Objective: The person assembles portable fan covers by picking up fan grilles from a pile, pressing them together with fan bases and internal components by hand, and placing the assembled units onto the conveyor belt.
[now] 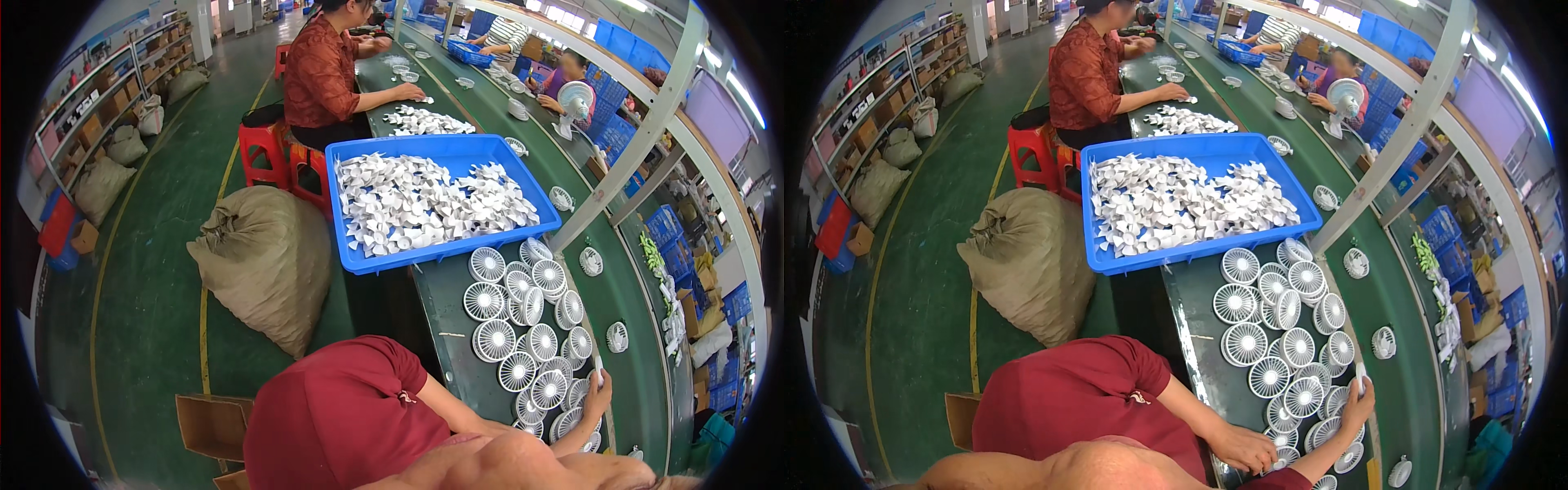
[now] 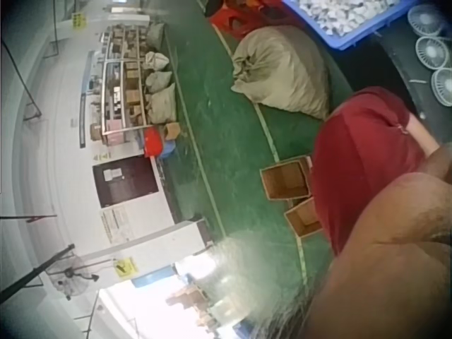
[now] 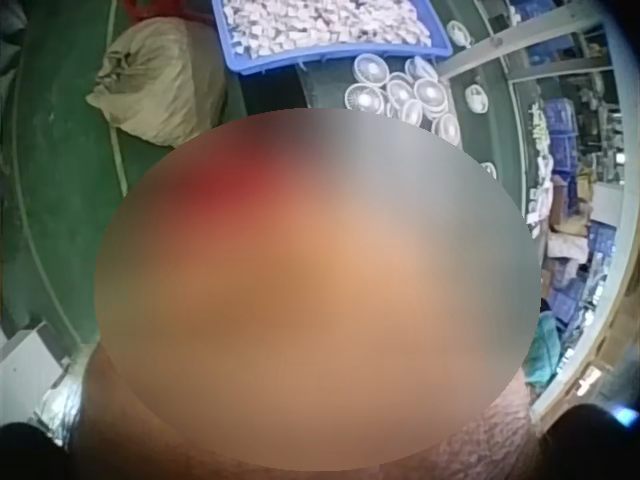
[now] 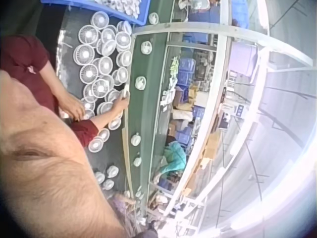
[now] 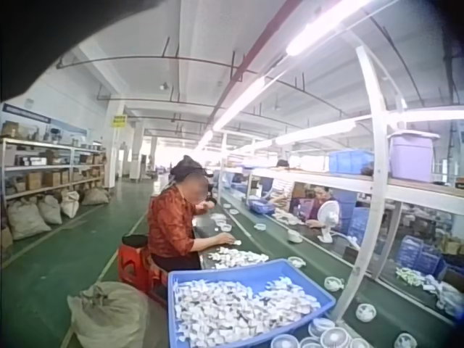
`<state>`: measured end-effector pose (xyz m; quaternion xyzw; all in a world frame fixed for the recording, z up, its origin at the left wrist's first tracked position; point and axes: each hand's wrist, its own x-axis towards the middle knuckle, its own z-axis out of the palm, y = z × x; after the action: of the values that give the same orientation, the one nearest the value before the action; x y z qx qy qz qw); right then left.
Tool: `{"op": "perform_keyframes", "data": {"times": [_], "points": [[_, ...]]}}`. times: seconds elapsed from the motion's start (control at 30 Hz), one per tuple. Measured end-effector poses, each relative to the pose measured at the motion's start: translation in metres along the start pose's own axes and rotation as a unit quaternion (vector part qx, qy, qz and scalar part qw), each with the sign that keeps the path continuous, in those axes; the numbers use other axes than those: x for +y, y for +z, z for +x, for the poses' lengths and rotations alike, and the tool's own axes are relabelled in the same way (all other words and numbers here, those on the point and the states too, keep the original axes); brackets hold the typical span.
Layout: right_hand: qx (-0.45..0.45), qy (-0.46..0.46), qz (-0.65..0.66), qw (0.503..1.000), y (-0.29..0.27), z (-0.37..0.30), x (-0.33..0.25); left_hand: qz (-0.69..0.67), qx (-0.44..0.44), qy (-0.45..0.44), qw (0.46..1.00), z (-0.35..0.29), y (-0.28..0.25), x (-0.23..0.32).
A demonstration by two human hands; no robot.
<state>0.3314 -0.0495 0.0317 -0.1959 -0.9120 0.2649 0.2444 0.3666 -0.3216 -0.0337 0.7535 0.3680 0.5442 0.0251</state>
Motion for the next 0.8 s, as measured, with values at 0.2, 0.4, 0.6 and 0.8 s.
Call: {"op": "perform_keyframes", "data": {"times": [0.2,0.4,0.6,0.8], "points": [[0.002,0.003,-0.004,1.000,0.000,0.002,-0.003,0.002,-0.014,-0.004,1.000,0.003,-0.006,0.001],[-0.001,0.021,0.007,1.000,0.002,0.002,0.000,-0.222,-0.096,-0.251,0.937,0.016,-0.017,0.019],[-0.009,0.024,0.008,1.000,-0.001,0.001,-0.004,-0.059,0.004,-0.069,0.996,0.003,-0.009,0.009],[0.007,0.013,-0.011,1.000,0.001,0.002,-0.001,-0.139,-0.075,-0.162,0.974,0.018,-0.026,0.019]]}}
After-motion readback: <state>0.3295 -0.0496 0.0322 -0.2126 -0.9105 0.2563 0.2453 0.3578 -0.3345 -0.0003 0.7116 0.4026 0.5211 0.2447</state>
